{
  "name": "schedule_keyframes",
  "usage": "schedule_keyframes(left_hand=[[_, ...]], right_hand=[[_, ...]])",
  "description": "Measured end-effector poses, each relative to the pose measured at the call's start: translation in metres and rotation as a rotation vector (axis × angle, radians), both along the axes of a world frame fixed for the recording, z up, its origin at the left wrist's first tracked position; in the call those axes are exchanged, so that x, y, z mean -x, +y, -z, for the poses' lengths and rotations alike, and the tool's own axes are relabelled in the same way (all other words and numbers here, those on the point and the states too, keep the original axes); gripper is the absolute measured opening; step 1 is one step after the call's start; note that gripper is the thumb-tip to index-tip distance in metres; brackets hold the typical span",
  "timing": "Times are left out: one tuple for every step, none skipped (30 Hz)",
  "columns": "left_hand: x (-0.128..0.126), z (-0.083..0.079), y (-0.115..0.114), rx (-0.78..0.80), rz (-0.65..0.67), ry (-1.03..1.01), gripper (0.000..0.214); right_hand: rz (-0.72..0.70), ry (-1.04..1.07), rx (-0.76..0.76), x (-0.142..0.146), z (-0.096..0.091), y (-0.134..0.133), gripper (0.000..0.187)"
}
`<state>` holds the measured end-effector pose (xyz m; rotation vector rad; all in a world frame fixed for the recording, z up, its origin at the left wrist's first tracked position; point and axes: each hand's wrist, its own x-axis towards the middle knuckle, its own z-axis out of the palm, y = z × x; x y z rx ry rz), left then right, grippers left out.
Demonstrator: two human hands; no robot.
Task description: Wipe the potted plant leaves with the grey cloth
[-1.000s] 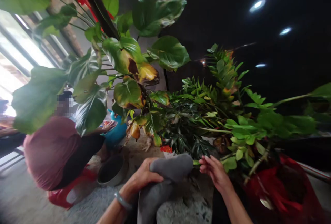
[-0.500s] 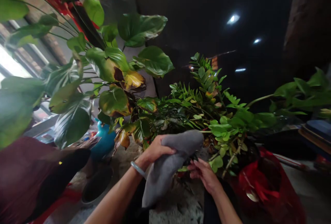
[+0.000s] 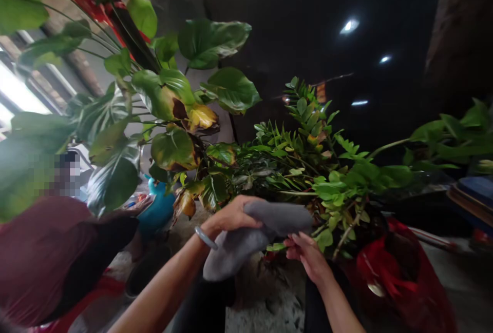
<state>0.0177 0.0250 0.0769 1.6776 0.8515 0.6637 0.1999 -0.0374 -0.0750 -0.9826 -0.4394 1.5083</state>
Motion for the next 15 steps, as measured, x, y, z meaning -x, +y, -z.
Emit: schedule_keyframes(left_hand=[[-0.004, -0.012, 0.005, -0.023, -0.002, -0.081, 0.034], [-0.009, -0.021, 0.012, -0.052, -0.028, -0.156, 0.037], [-0.016, -0.025, 0.019, -0.1, -0.096, -0.218, 0.039], [-0.022, -0.025, 0.024, -0.15, -0.173, -0.249, 0.043], [-0.027, -0.019, 0.028, -0.195, -0.248, -0.236, 0.046], [-0.031, -0.008, 0.028, -0.235, -0.308, -0.177, 0.048], [-0.031, 0.005, 0.025, -0.266, -0.334, -0.074, 0.049], [-0.029, 0.019, 0.02, -0.277, -0.31, 0.052, 0.049], [-0.025, 0.031, 0.012, -0.263, -0.232, 0.179, 0.047], [-0.018, 0.04, 0.003, -0.23, -0.111, 0.279, 0.045], [-0.011, 0.045, -0.006, -0.189, 0.023, 0.339, 0.044], [-0.004, 0.044, -0.013, -0.15, 0.143, 0.348, 0.044], [0.002, 0.039, -0.018, -0.121, 0.224, 0.314, 0.044], [0.005, 0.029, -0.02, -0.106, 0.249, 0.25, 0.044], [0.006, 0.017, -0.019, -0.102, 0.225, 0.171, 0.044]], right_hand=[[0.005, -0.001, 0.004, 0.0, -0.001, -0.001, 0.032], [0.011, 0.0, 0.009, 0.0, -0.002, -0.001, 0.033], [0.016, 0.004, 0.011, 0.0, -0.002, -0.001, 0.034], [0.018, 0.011, 0.01, 0.0, -0.002, -0.001, 0.034], [0.016, 0.018, 0.008, 0.0, -0.001, 0.0, 0.034], [0.009, 0.023, 0.006, 0.0, 0.001, 0.001, 0.033], [0.0, 0.02, 0.008, 0.0, 0.004, 0.002, 0.031], [-0.007, 0.012, 0.014, -0.001, 0.006, 0.003, 0.03], [-0.012, 0.0, 0.023, -0.002, 0.009, 0.004, 0.029], [-0.015, -0.011, 0.031, -0.004, 0.012, 0.005, 0.029], [-0.012, -0.019, 0.029, -0.005, 0.015, 0.005, 0.029], [-0.006, -0.025, 0.021, -0.006, 0.016, 0.005, 0.029], [-0.004, -0.031, 0.011, -0.008, 0.017, 0.005, 0.029], [-0.007, -0.039, 0.004, -0.008, 0.016, 0.004, 0.028], [-0.016, -0.049, 0.002, -0.009, 0.014, 0.004, 0.028]])
